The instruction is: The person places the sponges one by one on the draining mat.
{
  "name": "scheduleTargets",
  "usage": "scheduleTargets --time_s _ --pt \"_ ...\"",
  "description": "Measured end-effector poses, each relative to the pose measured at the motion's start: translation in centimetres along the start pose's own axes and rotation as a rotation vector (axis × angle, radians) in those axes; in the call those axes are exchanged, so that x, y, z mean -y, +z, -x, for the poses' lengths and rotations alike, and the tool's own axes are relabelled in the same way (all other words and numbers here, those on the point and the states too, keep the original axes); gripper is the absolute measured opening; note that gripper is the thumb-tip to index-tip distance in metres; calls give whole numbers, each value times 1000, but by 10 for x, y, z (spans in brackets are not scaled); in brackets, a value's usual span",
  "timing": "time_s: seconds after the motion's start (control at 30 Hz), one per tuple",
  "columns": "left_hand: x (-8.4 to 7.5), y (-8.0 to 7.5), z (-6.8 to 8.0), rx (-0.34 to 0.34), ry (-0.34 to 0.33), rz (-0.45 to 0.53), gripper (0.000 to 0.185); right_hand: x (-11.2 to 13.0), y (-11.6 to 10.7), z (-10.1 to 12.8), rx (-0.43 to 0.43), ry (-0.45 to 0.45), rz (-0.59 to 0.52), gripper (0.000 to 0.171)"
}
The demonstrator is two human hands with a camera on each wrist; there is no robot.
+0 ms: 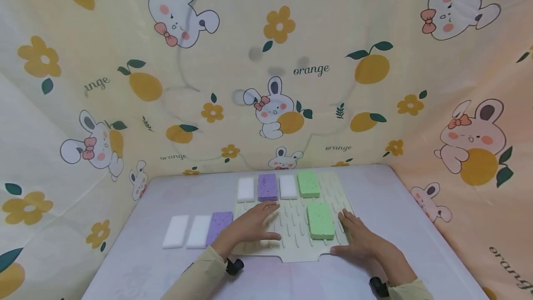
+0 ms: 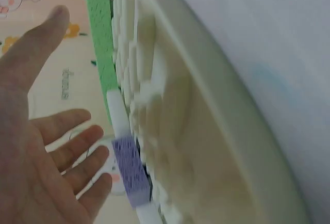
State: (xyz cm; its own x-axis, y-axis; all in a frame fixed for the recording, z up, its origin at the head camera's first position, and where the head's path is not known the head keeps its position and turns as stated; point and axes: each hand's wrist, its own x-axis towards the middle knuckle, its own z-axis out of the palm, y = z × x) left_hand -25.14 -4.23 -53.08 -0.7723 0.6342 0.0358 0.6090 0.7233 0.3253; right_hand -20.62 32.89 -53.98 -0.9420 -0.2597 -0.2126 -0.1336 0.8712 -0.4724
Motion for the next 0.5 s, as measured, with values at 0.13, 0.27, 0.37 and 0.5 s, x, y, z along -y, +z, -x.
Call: scheduleTargets --time_s 0.13,0.27,0.37,0.5 --pt "14 -6 13 -19 -6 33 100 0 1 -1 7 -1 -6 125" --pt "29 -14 29 -31 2 64 99 -1 1 0 7 -12 -7 124" --pt "38 -20 39 -34 -7 101 97 -2 0 0 0 -22 -10 123" --pt "52 -27 52 -36 -56 136 96 -3 0 -1 -6 -35 -8 122"
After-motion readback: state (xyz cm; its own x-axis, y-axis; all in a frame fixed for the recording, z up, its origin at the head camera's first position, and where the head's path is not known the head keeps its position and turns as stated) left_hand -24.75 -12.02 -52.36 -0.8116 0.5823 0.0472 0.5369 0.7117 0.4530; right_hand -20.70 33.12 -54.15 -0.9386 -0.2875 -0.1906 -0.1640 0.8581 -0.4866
